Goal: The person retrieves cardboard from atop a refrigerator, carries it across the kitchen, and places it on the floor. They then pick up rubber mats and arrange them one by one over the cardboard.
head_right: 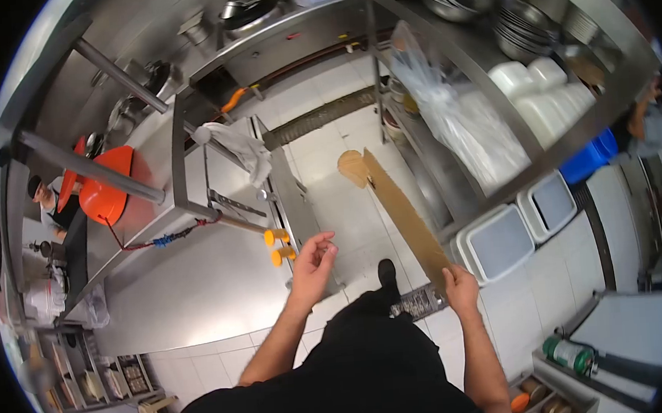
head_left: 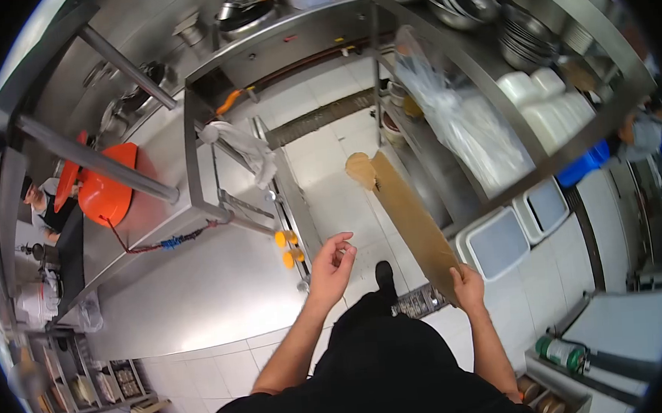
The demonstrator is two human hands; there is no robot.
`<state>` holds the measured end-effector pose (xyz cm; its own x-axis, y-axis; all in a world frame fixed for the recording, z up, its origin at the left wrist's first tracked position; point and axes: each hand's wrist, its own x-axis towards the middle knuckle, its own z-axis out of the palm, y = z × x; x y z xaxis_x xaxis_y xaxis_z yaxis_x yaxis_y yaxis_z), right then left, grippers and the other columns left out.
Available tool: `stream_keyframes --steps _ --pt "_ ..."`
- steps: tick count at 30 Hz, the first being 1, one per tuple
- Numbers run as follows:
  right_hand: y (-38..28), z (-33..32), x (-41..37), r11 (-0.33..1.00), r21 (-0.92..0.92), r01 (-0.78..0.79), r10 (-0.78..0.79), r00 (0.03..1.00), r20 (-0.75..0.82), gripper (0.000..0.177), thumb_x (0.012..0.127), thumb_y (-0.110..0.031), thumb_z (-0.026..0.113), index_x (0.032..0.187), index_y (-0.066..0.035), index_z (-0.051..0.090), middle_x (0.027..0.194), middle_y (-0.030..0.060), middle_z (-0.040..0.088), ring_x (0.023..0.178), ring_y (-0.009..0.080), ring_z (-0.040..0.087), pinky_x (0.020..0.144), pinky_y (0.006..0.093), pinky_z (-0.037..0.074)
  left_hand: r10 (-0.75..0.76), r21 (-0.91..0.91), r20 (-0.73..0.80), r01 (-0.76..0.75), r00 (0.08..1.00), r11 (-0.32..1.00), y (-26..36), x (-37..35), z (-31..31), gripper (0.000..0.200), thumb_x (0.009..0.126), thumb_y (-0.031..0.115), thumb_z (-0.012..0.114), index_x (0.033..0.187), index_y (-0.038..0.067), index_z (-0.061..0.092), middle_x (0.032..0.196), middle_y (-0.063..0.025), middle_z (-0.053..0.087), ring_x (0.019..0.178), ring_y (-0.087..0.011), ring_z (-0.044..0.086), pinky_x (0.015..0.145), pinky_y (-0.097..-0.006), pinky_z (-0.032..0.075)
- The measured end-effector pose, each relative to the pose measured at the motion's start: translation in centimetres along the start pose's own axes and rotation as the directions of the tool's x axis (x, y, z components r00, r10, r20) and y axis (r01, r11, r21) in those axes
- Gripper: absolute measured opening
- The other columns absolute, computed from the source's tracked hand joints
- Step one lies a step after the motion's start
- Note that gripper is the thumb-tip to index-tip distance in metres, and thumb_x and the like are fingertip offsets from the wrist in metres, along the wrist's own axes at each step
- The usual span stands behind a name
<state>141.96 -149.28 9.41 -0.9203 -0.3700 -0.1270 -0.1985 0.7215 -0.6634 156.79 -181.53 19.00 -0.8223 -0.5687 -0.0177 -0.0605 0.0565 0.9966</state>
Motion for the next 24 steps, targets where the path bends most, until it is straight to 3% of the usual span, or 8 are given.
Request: stream_keyframes --steps 2,6,9,13,17,18,21,24 --pt "-2.3 0.0 4.1 0.993 0.066 0.097 -0.097 0.995 -0.008 0.024 0.096 -0.023 0.064 0.106 -0.002 0.070 0.098 0.0214 0.070 0.090 0.0398 0.067 0.078 0.0421 0.052 -0.030 -0.063 -0.089 0.025 0.996 0.998 -0.3 2.1 -0.1 0.029 0.098 0.008 0.063 0.126 0.006 0.061 0.093 0.0033 0.059 0.072 -0.0010 0.048 0.064 -0.0183 0.042" --pt "-4.6 -0.3 12.7 0.989 -0.066 0.133 -0.131 0.991 0.033 0.020 0.096 -0.020 0.061 0.104 -0.003 0.070 0.098 0.0205 0.069 0.093 0.0428 0.065 0.078 0.0454 0.051 -0.092 -0.084 -0.128 0.082 0.987 0.993 -1.2 7.3 -0.2 0.030 0.097 0.009 0.064 0.126 0.007 0.061 0.093 0.0038 0.059 0.072 -0.0021 0.049 0.064 -0.0197 0.044" --pt "-5.5 -0.6 18.7 0.968 -0.042 0.246 -0.246 0.969 0.022 0.020 0.096 -0.019 0.061 0.104 -0.002 0.069 0.096 0.0214 0.068 0.091 0.0435 0.064 0.077 0.0459 0.051 -0.086 -0.053 -0.152 0.079 0.985 0.995 -0.2 11.9 -0.1 0.031 0.097 0.010 0.065 0.127 0.007 0.060 0.092 0.0039 0.059 0.071 -0.0024 0.049 0.064 -0.0200 0.044" --pt "-7.7 0.5 25.7 0.973 -0.092 0.210 -0.205 0.977 0.063 0.022 0.096 -0.019 0.062 0.106 -0.001 0.069 0.096 0.0227 0.068 0.089 0.0440 0.064 0.077 0.0461 0.051 -0.078 -0.025 -0.178 0.074 0.981 0.997 0.2 18.3 -0.2 0.031 0.097 0.009 0.064 0.128 0.007 0.060 0.091 0.0037 0.058 0.070 -0.0022 0.048 0.064 -0.0195 0.043" --pt "-7.8 5.2 34.6 0.980 0.054 0.190 -0.193 0.979 0.070 0.024 0.097 -0.021 0.061 0.109 -0.002 0.069 0.097 0.0220 0.069 0.090 0.0419 0.067 0.078 0.0438 0.052 -0.098 0.013 -0.182 0.102 0.978 0.995 0.1 25.8 -1.0 0.032 0.098 0.010 0.063 0.129 0.007 0.058 0.090 0.0036 0.057 0.069 -0.0029 0.048 0.064 -0.0201 0.044" --pt "-8.5 5.6 37.1 0.988 -0.006 0.151 -0.149 0.980 0.134 0.026 0.097 -0.023 0.061 0.109 -0.002 0.069 0.098 0.0217 0.070 0.091 0.0399 0.068 0.080 0.0426 0.052 -0.109 0.022 -0.187 0.115 0.976 0.993 0.1 27.9 -1.2 0.032 0.098 0.011 0.063 0.129 0.007 0.058 0.090 0.0034 0.057 0.068 -0.0031 0.048 0.064 -0.0203 0.044" --pt "-9.0 9.8 45.3 0.972 0.159 0.175 -0.194 0.974 0.113 0.027 0.097 -0.024 0.062 0.110 -0.001 0.069 0.099 0.0217 0.071 0.090 0.0399 0.067 0.081 0.0429 0.052 -0.106 0.059 -0.219 0.121 0.970 0.991 0.2 34.4 -2.0 0.033 0.098 0.011 0.063 0.130 0.006 0.058 0.091 0.0026 0.057 0.068 -0.0037 0.049 0.064 -0.0207 0.044" --pt "-14.7 11.1 52.0 0.980 0.106 0.169 -0.187 0.964 0.191 0.027 0.097 -0.023 0.061 0.110 -0.001 0.069 0.097 0.0220 0.070 0.089 0.0389 0.068 0.080 0.0426 0.051 -0.146 0.090 -0.229 0.170 0.963 0.981 3.0 39.1 -3.1 0.034 0.098 0.012 0.063 0.131 0.006 0.057 0.091 0.0015 0.058 0.069 -0.0046 0.050 0.065 -0.0215 0.045"
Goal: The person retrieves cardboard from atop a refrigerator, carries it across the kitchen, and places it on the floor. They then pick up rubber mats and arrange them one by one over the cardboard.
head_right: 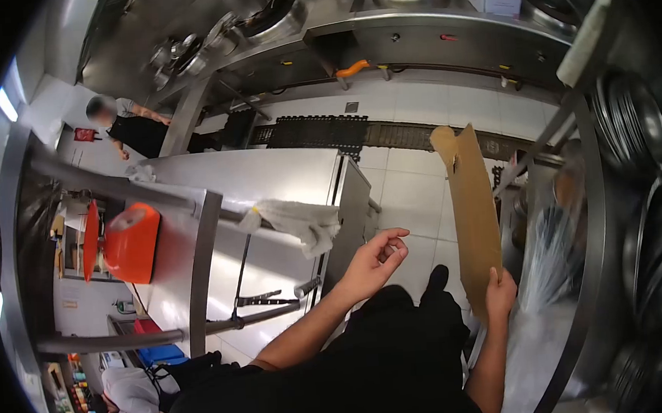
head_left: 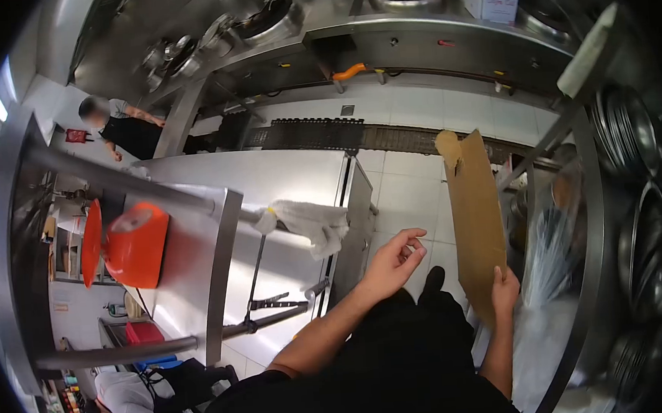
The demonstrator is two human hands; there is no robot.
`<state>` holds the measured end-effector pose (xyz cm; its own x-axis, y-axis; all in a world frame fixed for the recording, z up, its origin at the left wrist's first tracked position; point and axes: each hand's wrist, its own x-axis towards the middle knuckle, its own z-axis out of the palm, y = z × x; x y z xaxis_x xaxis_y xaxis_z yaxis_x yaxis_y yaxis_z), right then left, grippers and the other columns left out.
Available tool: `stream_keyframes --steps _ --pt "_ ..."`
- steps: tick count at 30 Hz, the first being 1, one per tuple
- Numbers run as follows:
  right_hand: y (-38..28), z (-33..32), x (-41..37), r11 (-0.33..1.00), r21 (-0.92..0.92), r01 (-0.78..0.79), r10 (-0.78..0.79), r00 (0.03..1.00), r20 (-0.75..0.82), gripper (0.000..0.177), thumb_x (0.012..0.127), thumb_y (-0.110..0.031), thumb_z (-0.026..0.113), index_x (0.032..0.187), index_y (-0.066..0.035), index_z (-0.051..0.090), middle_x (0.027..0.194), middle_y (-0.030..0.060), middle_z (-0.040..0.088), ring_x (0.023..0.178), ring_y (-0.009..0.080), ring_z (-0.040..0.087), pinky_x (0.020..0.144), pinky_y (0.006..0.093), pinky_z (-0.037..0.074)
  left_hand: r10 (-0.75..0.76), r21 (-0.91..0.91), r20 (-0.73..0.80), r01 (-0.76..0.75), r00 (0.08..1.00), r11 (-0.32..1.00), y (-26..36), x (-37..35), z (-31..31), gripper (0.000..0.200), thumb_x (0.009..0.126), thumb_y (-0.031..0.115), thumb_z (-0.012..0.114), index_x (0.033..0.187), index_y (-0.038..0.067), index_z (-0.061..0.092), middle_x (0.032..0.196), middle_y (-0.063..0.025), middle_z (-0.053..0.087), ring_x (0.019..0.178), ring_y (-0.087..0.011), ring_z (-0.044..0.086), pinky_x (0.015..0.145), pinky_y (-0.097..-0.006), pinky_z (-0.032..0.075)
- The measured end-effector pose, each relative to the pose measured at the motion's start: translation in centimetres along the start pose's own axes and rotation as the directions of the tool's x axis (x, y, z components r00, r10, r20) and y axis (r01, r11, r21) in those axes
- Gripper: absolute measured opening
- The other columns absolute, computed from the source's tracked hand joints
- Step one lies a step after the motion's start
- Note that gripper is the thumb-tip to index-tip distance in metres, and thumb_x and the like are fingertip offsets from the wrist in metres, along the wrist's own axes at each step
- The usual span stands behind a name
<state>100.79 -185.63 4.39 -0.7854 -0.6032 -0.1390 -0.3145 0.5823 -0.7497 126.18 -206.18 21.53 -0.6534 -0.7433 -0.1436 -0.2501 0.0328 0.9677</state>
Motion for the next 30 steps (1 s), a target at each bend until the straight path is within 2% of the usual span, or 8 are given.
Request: stream_keyframes --steps 4,7,10,13,17,20,29,30 --pt "-5.3 1.1 9.1 0.999 -0.039 0.008 -0.006 0.998 0.055 0.027 0.098 -0.022 0.060 0.111 0.000 0.069 0.098 0.0230 0.070 0.089 0.0389 0.068 0.081 0.0423 0.052 -0.071 -0.038 -0.032 0.070 0.997 0.997 2.2 6.0 -2.1 0.034 0.098 0.013 0.064 0.132 0.007 0.058 0.095 0.0026 0.060 0.074 -0.0030 0.050 0.070 -0.0202 0.045" --pt "-8.3 1.8 14.8 0.999 -0.016 0.050 -0.049 0.997 0.060 0.026 0.098 -0.021 0.060 0.112 0.000 0.069 0.099 0.0236 0.070 0.089 0.0402 0.068 0.081 0.0425 0.052 -0.109 -0.063 -0.066 0.105 0.992 0.992 0.6 10.8 -3.6 0.035 0.099 0.013 0.063 0.133 0.006 0.057 0.096 0.0023 0.060 0.076 -0.0030 0.052 0.071 -0.0197 0.045" --pt "-8.2 3.1 20.6 0.996 0.068 0.054 -0.060 0.994 0.087 0.027 0.098 -0.021 0.061 0.113 0.000 0.069 0.100 0.0234 0.071 0.092 0.0407 0.068 0.081 0.0430 0.052 -0.122 -0.072 -0.095 0.115 0.988 0.991 -0.2 15.7 -5.5 0.036 0.099 0.015 0.063 0.133 0.007 0.056 0.097 0.0018 0.060 0.077 -0.0041 0.054 0.072 -0.0207 0.047" --pt "-8.9 4.3 26.3 0.979 -0.146 0.140 -0.137 0.990 0.029 0.028 0.097 -0.023 0.062 0.113 -0.001 0.069 0.100 0.0229 0.071 0.094 0.0403 0.068 0.081 0.0433 0.052 -0.171 -0.130 -0.110 0.157 0.979 0.979 -0.2 21.0 -8.9 0.037 0.099 0.017 0.063 0.134 0.007 0.056 0.098 0.0007 0.061 0.079 -0.0056 0.055 0.073 -0.0229 0.048" --pt "-13.2 5.8 33.1 0.957 -0.265 0.118 -0.089 0.989 0.119 0.029 0.097 -0.024 0.061 0.114 -0.002 0.069 0.101 0.0236 0.070 0.096 0.0417 0.068 0.081 0.0448 0.052 -0.196 -0.157 -0.270 0.158 0.943 0.975 0.0 26.6 -14.6 0.038 0.099 0.019 0.063 0.135 0.008 0.055 0.100 -0.0003 0.061 0.080 -0.0073 0.057 0.074 -0.0247 0.049" --pt "-17.8 7.2 37.2 0.951 -0.253 0.176 -0.139 0.978 0.156 0.029 0.098 -0.024 0.060 0.115 -0.002 0.069 0.102 0.0236 0.070 0.097 0.0424 0.067 0.081 0.0452 0.052 -0.219 -0.134 -0.369 0.181 0.903 0.974 -1.2 29.5 -17.9 0.039 0.099 0.020 0.063 0.135 0.008 0.055 0.103 -0.0002 0.060 0.079 -0.0077 0.055 0.073 -0.0250 0.049" --pt "-26.3 17.1 54.1 0.817 -0.369 0.443 -0.320 0.881 0.348 0.028 0.098 -0.026 0.058 0.113 -0.005 0.069 0.100 0.0215 0.070 0.093 0.0416 0.067 0.081 0.0455 0.051 -0.325 -0.199 -0.492 0.259 0.808 0.945 -1.5 37.9 -23.3 0.039 0.099 0.021 0.062 0.134 0.007 0.055 0.101 -0.0001 0.060 0.079 -0.0078 0.054 0.075 -0.0249 0.048" --pt "-27.3 18.1 55.8 0.844 -0.327 0.425 -0.300 0.880 0.369 0.028 0.098 -0.027 0.058 0.113 -0.005 0.069 0.100 0.0214 0.070 0.093 0.0415 0.067 0.081 0.0455 0.051 -0.329 -0.206 -0.513 0.258 0.793 0.944 -1.4 39.2 -23.6 0.039 0.099 0.021 0.062 0.134 0.007 0.055 0.101 -0.0004 0.060 0.079 -0.0079 0.054 0.075 -0.0250 0.048"
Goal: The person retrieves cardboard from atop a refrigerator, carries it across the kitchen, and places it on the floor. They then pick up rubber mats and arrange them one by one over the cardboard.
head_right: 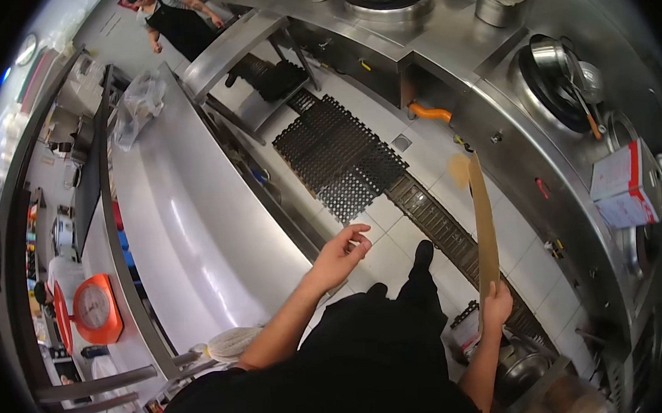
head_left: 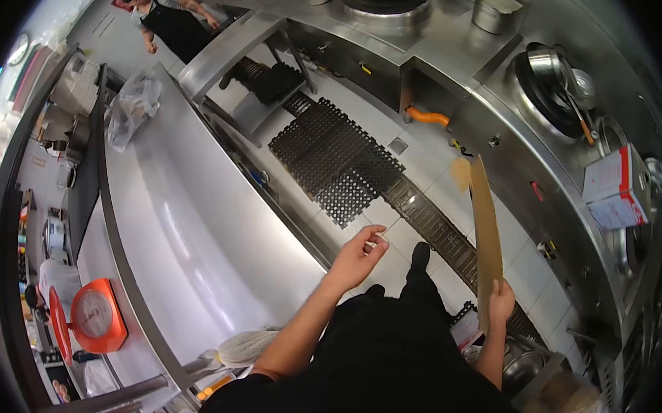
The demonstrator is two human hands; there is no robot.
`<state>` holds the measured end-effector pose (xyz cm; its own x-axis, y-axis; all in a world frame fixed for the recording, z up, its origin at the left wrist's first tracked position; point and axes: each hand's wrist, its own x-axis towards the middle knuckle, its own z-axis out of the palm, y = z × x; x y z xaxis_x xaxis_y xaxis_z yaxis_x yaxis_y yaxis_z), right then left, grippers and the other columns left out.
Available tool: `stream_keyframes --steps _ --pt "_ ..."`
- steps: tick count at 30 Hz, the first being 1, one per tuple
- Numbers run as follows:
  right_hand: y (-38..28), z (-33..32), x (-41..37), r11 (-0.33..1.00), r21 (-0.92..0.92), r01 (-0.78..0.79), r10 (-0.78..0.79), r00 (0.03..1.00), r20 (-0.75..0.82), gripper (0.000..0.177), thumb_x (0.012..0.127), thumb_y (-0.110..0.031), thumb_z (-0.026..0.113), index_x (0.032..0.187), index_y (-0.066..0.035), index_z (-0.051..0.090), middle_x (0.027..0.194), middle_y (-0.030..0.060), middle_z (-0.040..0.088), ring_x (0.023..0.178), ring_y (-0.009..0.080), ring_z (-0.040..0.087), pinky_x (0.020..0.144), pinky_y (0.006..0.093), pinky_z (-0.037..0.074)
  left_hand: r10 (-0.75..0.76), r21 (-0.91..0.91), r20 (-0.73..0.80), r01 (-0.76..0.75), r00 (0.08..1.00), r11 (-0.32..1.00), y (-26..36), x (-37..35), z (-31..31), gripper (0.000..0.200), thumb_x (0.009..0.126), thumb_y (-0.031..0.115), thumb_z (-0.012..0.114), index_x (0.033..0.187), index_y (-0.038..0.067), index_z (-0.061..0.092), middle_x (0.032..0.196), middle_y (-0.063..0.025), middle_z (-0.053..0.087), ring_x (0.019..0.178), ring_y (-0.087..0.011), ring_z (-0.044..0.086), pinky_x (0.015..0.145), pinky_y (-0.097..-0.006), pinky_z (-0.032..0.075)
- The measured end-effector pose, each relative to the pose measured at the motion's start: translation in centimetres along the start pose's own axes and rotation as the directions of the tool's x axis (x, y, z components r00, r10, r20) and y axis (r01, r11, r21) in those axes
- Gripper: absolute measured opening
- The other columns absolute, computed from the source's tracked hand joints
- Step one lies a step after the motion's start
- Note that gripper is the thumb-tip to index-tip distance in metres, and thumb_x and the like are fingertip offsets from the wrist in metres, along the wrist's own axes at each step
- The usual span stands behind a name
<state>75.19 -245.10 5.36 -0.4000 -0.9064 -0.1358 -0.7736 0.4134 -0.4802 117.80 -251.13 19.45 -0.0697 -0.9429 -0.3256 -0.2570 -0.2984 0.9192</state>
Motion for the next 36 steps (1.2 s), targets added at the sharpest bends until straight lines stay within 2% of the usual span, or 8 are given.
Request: stream_keyframes --steps 9,14,16,17,22,29,33,36 --pt "-7.9 1.0 20.5 0.946 0.094 0.311 -0.324 0.922 0.213 0.025 0.098 -0.024 0.056 0.111 -0.008 0.070 0.102 0.0206 0.069 0.095 0.0410 0.065 0.083 0.0463 0.051 -0.104 0.023 -0.194 0.111 0.976 0.994 5.1 8.9 3.0 0.039 0.098 0.022 0.065 0.133 0.008 0.056 0.100 -0.0040 0.065 0.078 -0.0129 0.059 0.073 -0.0301 0.052" --pt "-14.7 3.5 26.7 0.893 -0.004 0.451 -0.416 0.828 0.376 0.026 0.096 -0.026 0.059 0.108 -0.006 0.071 0.097 0.0205 0.070 0.093 0.0427 0.066 0.081 0.0472 0.051 -0.155 0.005 -0.375 0.169 0.914 0.986 3.1 10.6 0.7 0.045 0.096 0.015 0.067 0.137 0.005 0.053 0.117 -0.0053 0.061 0.083 -0.0083 0.057 0.076 -0.0258 0.050" --pt "-18.5 6.8 29.9 0.878 -0.015 0.479 -0.434 0.807 0.400 0.029 0.095 -0.027 0.061 0.110 -0.006 0.071 0.099 0.0206 0.071 0.095 0.0426 0.066 0.081 0.0466 0.052 -0.016 0.138 -0.520 0.103 0.854 0.985 1.8 11.3 -2.3 0.046 0.094 0.014 0.069 0.137 0.005 0.054 0.120 -0.0063 0.061 0.087 -0.0091 0.059 0.079 -0.0261 0.051" --pt "-20.8 8.9 31.4 0.877 0.074 0.475 -0.465 0.798 0.383 0.029 0.095 -0.028 0.061 0.111 -0.006 0.071 0.100 0.0212 0.070 0.096 0.0428 0.066 0.081 0.0466 0.052 0.053 0.190 -0.618 0.083 0.785 0.978 -0.1 11.6 -4.2 0.046 0.092 0.015 0.070 0.135 0.005 0.056 0.123 -0.0120 0.062 0.090 -0.0177 0.063 0.081 -0.0316 0.053" --pt "-30.3 16.9 35.1 0.812 0.269 0.518 -0.582 0.682 0.443 0.028 0.096 -0.027 0.059 0.111 -0.006 0.069 0.099 0.0218 0.070 0.095 0.0412 0.067 0.081 0.0471 0.052 0.038 0.148 -0.875 0.192 0.483 0.970 0.4 11.1 -14.1 0.041 0.093 0.014 0.068 0.132 0.004 0.058 0.122 -0.0105 0.064 0.098 -0.0171 0.063 0.080 -0.0310 0.053" --pt "-49.1 25.9 35.3 0.793 0.508 0.335 -0.595 0.604 0.530 0.027 0.098 -0.020 0.060 0.115 -0.001 0.067 0.101 0.0186 0.073 0.093 0.0308 0.071 0.080 0.0400 0.053 0.002 0.042 -0.968 0.153 0.249 0.987 -3.5 18.6 -27.0 0.037 0.095 0.011 0.065 0.131 0.004 0.058 0.127 -0.0095 0.061 0.098 -0.0198 0.064 0.082 -0.0316 0.053" --pt "-58.0 31.0 34.1 0.819 0.572 0.043 -0.500 0.543 0.675 0.027 0.101 -0.015 0.058 0.119 0.003 0.064 0.103 0.0134 0.073 0.091 0.0202 0.069 0.080 0.0349 0.053 0.009 0.042 -0.979 0.157 0.205 0.987 -5.2 24.4 -33.8 0.036 0.095 0.010 0.065 0.130 0.005 0.058 0.127 -0.0107 0.058 0.110 -0.0245 0.060 0.094 -0.0353 0.051" --pt "-64.8 33.4 33.8 0.855 0.518 0.026 -0.473 0.451 0.757 0.028 0.102 -0.014 0.056 0.121 0.005 0.063 0.104 0.0100 0.072 0.090 0.0158 0.066 0.080 0.0316 0.053 -0.025 0.035 -0.964 0.217 0.265 0.976 -7.4 27.6 -38.8 0.036 0.093 0.008 0.066 0.129 0.005 0.058 0.126 -0.0115 0.057 0.113 -0.0252 0.058 0.095 -0.0356 0.050"
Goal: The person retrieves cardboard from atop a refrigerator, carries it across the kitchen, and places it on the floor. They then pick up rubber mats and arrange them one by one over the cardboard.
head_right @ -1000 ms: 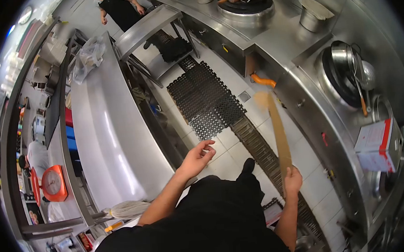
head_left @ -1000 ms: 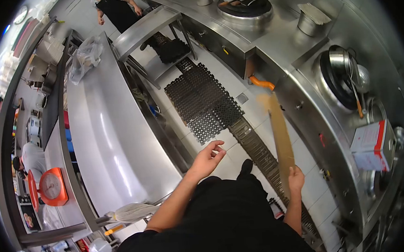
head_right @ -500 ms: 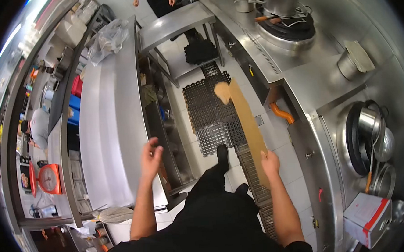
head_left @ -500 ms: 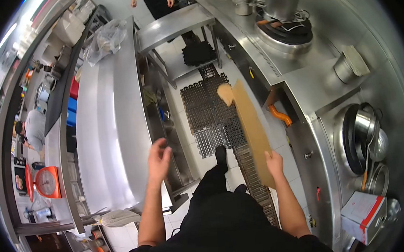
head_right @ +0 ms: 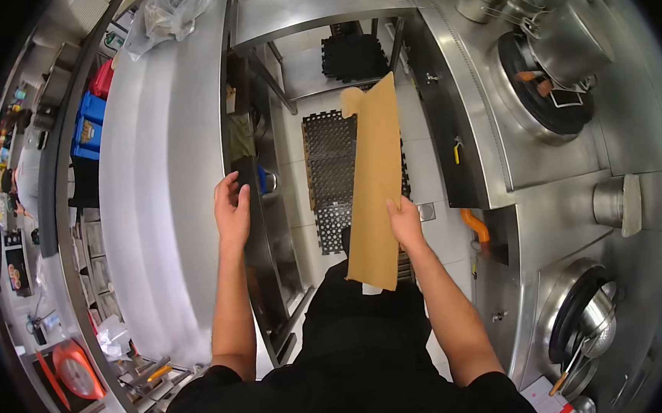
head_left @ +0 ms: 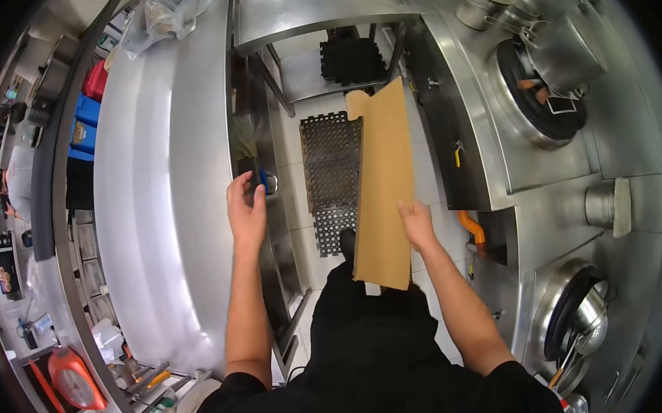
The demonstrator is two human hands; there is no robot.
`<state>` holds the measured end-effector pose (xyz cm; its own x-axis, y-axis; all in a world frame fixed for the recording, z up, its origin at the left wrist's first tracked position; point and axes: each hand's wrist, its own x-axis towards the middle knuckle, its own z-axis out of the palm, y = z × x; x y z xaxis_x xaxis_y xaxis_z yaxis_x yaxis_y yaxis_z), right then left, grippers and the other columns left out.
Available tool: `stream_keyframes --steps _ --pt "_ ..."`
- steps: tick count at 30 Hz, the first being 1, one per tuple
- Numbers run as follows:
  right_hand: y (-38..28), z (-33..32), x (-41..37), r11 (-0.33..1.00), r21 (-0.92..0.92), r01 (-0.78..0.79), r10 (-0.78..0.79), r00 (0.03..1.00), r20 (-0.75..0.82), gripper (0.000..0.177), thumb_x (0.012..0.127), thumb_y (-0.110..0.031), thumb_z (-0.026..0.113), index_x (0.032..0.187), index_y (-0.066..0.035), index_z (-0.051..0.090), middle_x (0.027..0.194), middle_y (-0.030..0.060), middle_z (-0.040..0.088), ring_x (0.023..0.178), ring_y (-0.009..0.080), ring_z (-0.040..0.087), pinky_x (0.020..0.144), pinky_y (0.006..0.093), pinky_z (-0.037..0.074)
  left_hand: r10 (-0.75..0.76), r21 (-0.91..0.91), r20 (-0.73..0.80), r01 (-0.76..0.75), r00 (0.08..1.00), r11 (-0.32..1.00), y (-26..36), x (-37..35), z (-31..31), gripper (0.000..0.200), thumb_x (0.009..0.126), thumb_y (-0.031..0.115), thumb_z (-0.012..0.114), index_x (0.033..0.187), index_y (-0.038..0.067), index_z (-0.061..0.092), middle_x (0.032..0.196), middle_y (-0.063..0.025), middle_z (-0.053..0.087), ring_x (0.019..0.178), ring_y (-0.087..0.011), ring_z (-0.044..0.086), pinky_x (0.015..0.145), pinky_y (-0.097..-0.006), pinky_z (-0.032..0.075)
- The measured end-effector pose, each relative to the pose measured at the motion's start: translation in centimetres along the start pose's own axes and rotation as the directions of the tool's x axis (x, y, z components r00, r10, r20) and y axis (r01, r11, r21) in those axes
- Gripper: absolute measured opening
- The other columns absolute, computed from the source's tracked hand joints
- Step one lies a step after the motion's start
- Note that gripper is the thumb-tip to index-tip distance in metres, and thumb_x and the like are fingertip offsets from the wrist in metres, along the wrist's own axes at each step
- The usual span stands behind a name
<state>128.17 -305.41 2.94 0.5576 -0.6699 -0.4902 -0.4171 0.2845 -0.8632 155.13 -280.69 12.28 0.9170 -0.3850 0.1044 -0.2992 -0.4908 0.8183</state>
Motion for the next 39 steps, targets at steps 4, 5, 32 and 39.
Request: stream_keyframes --steps 4,5,32,39 --pt "-1.6 2.9 6.2 0.962 0.255 -0.092 0.075 0.995 0.073 0.028 0.104 -0.015 0.053 0.124 0.004 0.061 0.110 0.0106 0.070 0.095 0.0175 0.067 0.083 0.0319 0.053 -0.046 -0.100 0.161 0.062 0.986 0.993 -0.2 4.3 2.8 0.039 0.092 0.012 0.068 0.129 0.003 0.057 0.125 -0.0128 0.058 0.114 -0.0256 0.058 0.096 -0.0359 0.050" --pt "-2.5 3.5 7.2 0.945 0.306 -0.115 0.092 0.992 0.089 0.028 0.104 -0.014 0.052 0.124 0.004 0.061 0.113 0.0106 0.070 0.097 0.0182 0.067 0.084 0.0322 0.053 -0.050 -0.071 0.233 0.068 0.971 0.995 -0.2 4.6 3.3 0.041 0.092 0.015 0.069 0.130 0.002 0.057 0.127 -0.0138 0.057 0.118 -0.0277 0.057 0.100 -0.0372 0.048" --pt "-9.2 2.8 31.4 0.729 -0.155 -0.666 0.639 0.581 0.504 0.039 0.096 -0.029 0.055 0.125 -0.003 0.057 0.114 0.0146 0.068 0.098 0.0306 0.070 0.085 0.0513 0.058 -0.387 0.456 0.411 0.182 0.825 0.871 4.1 -1.9 14.2 0.044 0.086 0.009 0.062 0.130 0.014 0.063 0.117 -0.0112 0.067 0.114 -0.0371 0.061 0.099 -0.0456 0.050" --pt "-0.4 4.7 24.6 0.647 -0.420 -0.637 0.757 0.468 0.456 0.036 0.094 -0.030 0.055 0.119 -0.004 0.060 0.107 0.0150 0.067 0.095 0.0315 0.069 0.086 0.0547 0.057 -0.520 0.429 0.314 0.371 0.794 0.824 5.2 -13.0 12.1 0.048 0.091 0.014 0.060 0.138 0.022 0.057 0.106 -0.0128 0.064 0.098 -0.0365 0.064 0.089 -0.0462 0.053"
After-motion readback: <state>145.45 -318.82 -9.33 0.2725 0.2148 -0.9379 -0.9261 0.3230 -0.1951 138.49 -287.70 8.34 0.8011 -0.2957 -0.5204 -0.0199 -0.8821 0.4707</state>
